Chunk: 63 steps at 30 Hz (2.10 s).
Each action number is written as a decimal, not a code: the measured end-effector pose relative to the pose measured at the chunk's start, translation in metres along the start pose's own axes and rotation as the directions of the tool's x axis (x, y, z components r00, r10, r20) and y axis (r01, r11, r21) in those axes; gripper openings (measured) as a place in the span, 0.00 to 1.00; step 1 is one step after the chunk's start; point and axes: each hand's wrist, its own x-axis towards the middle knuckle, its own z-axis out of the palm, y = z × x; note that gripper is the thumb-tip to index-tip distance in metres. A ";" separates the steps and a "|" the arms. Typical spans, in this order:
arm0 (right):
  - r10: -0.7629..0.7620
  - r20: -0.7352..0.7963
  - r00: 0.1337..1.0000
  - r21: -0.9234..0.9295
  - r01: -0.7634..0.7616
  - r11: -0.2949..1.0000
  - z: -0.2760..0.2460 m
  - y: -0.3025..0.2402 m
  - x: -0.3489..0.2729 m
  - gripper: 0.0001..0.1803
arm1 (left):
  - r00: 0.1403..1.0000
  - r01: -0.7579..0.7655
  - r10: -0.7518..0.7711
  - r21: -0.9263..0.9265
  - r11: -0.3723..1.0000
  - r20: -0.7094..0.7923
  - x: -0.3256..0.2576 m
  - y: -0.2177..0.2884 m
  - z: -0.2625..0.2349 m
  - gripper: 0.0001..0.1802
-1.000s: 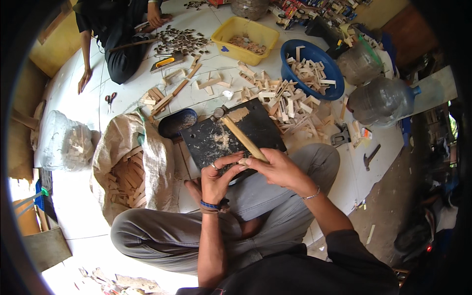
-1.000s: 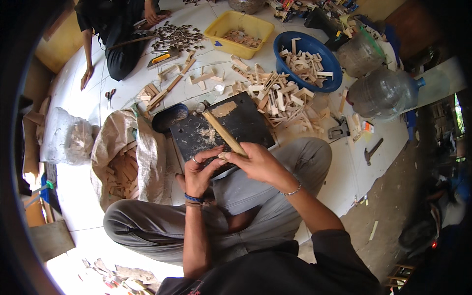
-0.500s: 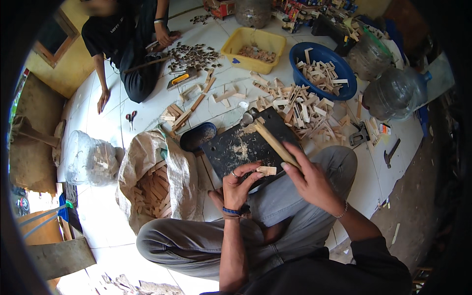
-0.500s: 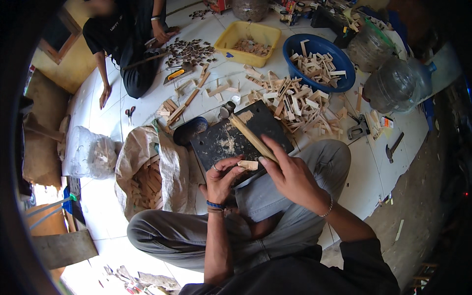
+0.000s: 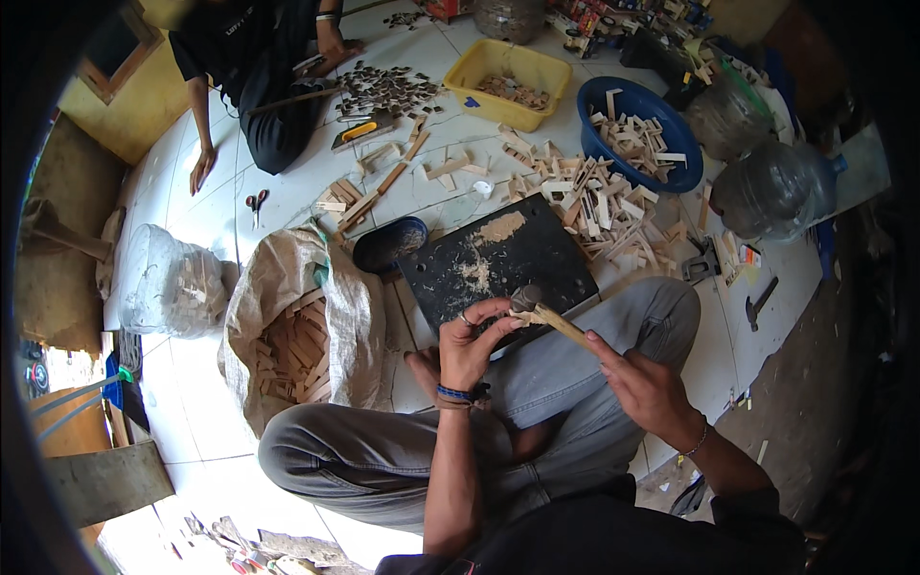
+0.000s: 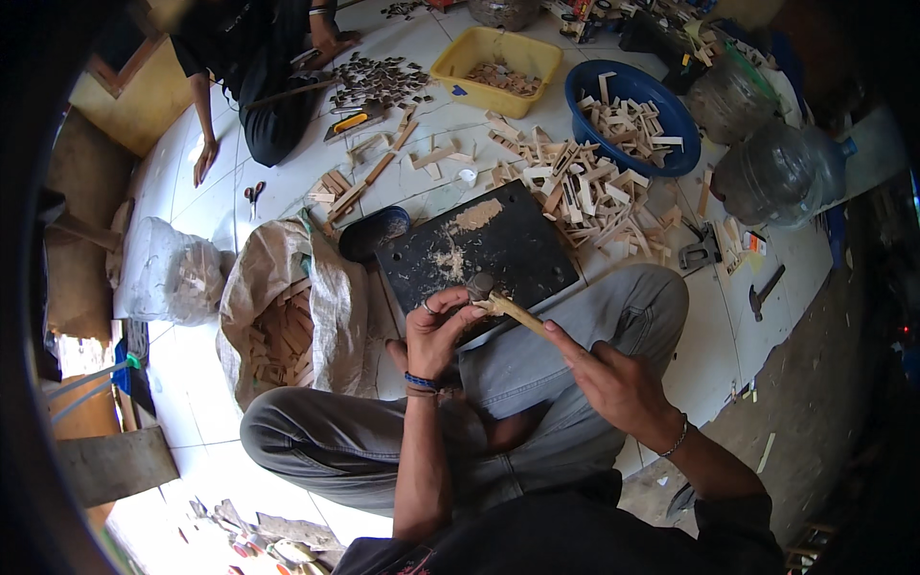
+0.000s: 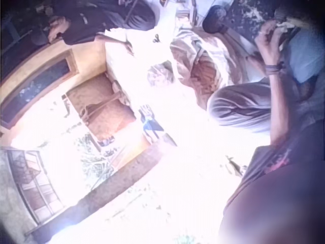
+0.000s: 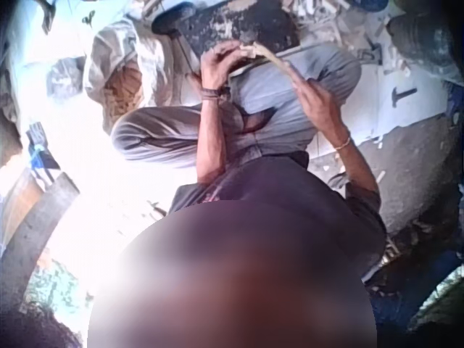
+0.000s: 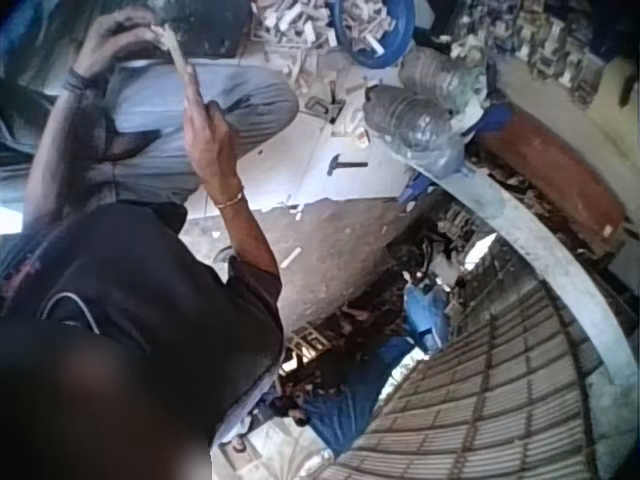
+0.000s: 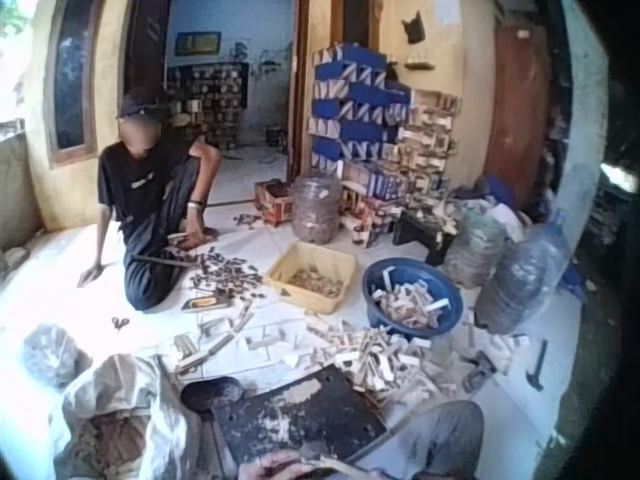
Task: The person sits on the floor and repeatedly picks up small wooden pieces from a sack, then uses a hammer to strike and shape them on a black board. The person occasionally inspects the pieces by hand and places them back into the sack or onto the board.
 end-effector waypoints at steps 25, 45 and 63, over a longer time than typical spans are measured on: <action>0.198 -0.024 0.980 0.201 -0.189 0.961 -0.005 -0.013 0.013 0.27 | 0.999 -0.040 0.041 0.048 0.998 -0.015 0.000 0.001 0.002 0.13; 0.496 0.314 0.810 0.649 -0.564 0.510 0.064 -0.006 0.098 0.22 | 0.965 -0.217 0.247 0.253 0.943 -0.092 -0.007 -0.003 0.015 0.13; 0.475 0.238 0.847 0.618 -0.509 0.599 0.066 -0.003 0.098 0.23 | 0.921 -0.329 0.390 0.524 0.786 -0.006 -0.007 0.018 0.021 0.10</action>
